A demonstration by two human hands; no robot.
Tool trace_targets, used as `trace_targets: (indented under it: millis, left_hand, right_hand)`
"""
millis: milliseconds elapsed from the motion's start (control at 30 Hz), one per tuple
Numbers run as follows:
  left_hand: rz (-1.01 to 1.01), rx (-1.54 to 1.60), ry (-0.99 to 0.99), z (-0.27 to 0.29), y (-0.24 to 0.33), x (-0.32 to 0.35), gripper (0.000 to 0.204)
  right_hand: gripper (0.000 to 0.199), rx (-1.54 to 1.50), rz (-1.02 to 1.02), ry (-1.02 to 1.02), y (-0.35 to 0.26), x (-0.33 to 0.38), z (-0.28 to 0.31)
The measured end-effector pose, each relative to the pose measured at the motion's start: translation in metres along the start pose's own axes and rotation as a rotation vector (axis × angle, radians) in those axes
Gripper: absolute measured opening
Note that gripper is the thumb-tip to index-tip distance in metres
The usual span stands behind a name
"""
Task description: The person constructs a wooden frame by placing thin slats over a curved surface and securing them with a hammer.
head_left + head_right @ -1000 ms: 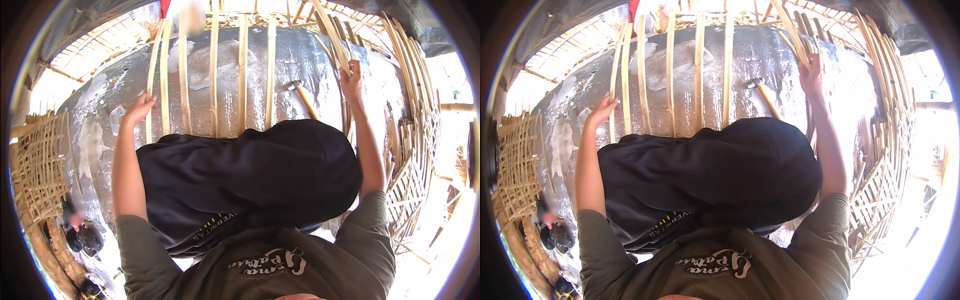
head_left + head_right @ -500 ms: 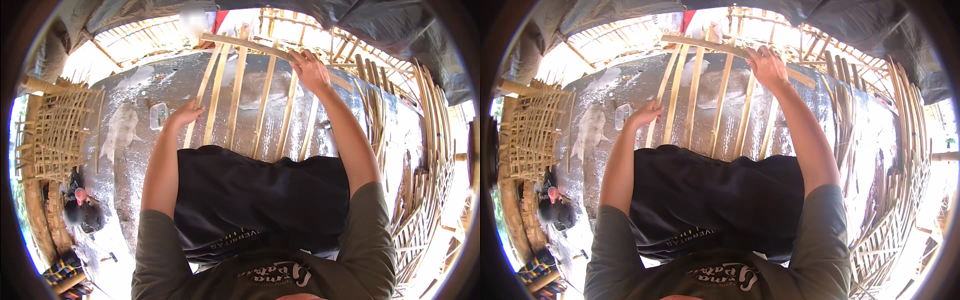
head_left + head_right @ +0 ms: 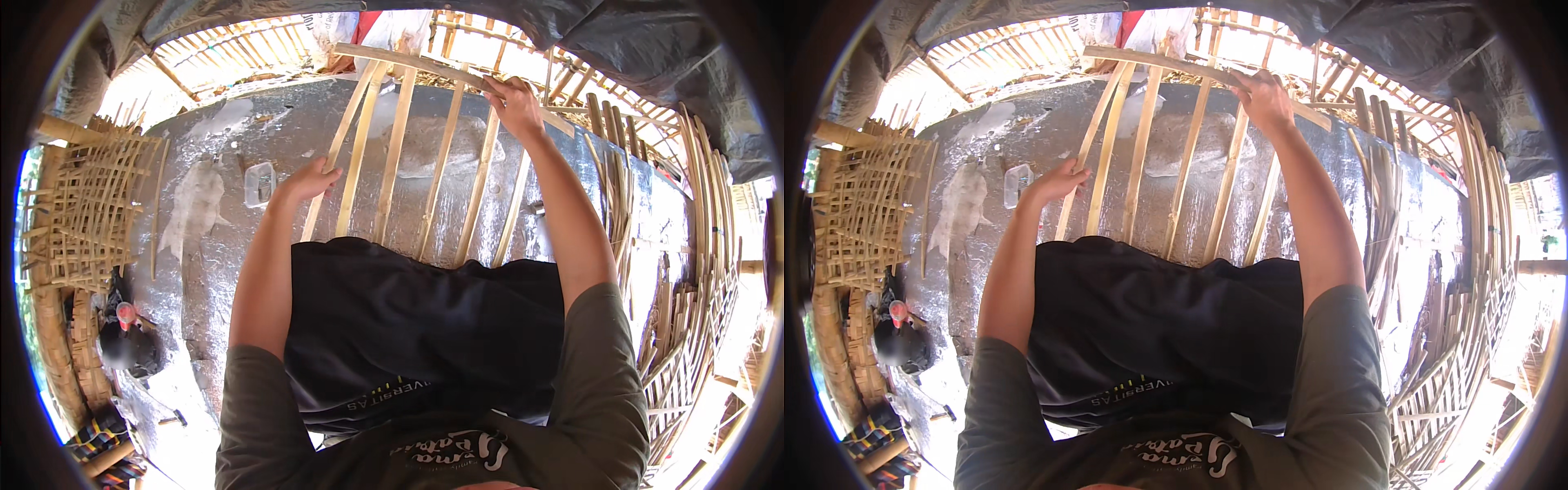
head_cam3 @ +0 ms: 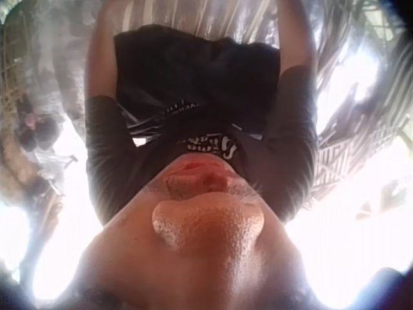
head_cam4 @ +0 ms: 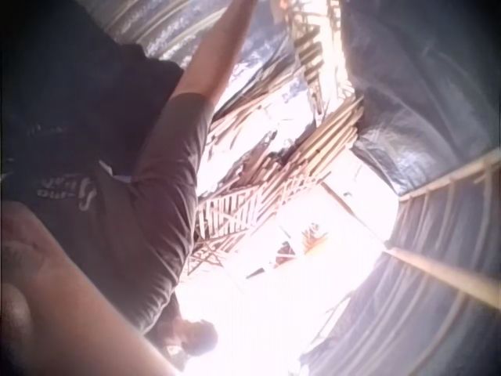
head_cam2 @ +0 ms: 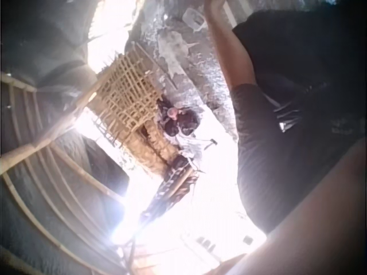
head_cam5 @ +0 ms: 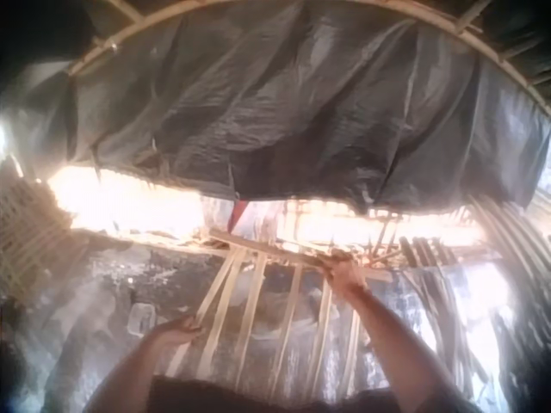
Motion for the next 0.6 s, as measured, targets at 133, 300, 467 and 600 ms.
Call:
trace_targets:
  millis: [133, 300, 467, 600]
  left_hand:
    - [-0.018, -0.023, -0.016, -0.002, 0.007, 0.001, 0.051]
    - [-0.029, 0.017, -0.017, 0.001, 0.003, 0.002, 0.046]
    - [-0.028, 0.027, -0.028, -0.001, 0.004, 0.002, 0.045]
    - [-0.011, 0.055, -0.008, -0.004, 0.008, 0.004, 0.044]
  right_hand:
    - [0.039, 0.018, -0.021, 0.002, 0.008, -0.002, -0.009]
    - [0.039, -0.057, -0.105, -0.031, 0.009, -0.005, -0.011]
    - [0.04, -0.085, -0.09, -0.017, 0.015, -0.008, -0.016]
    - [0.039, 0.003, -0.051, 0.028, 0.015, -0.008, -0.014]
Point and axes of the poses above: each hand's wrist, its own x-axis away from the middle knuckle, its own z-axis out of the back of the hand, y = z × x, the point moved 9 cm from there along -x, towards the middle knuckle, and after that the axes turned 13 degrees about x, right-handed, at the moved point
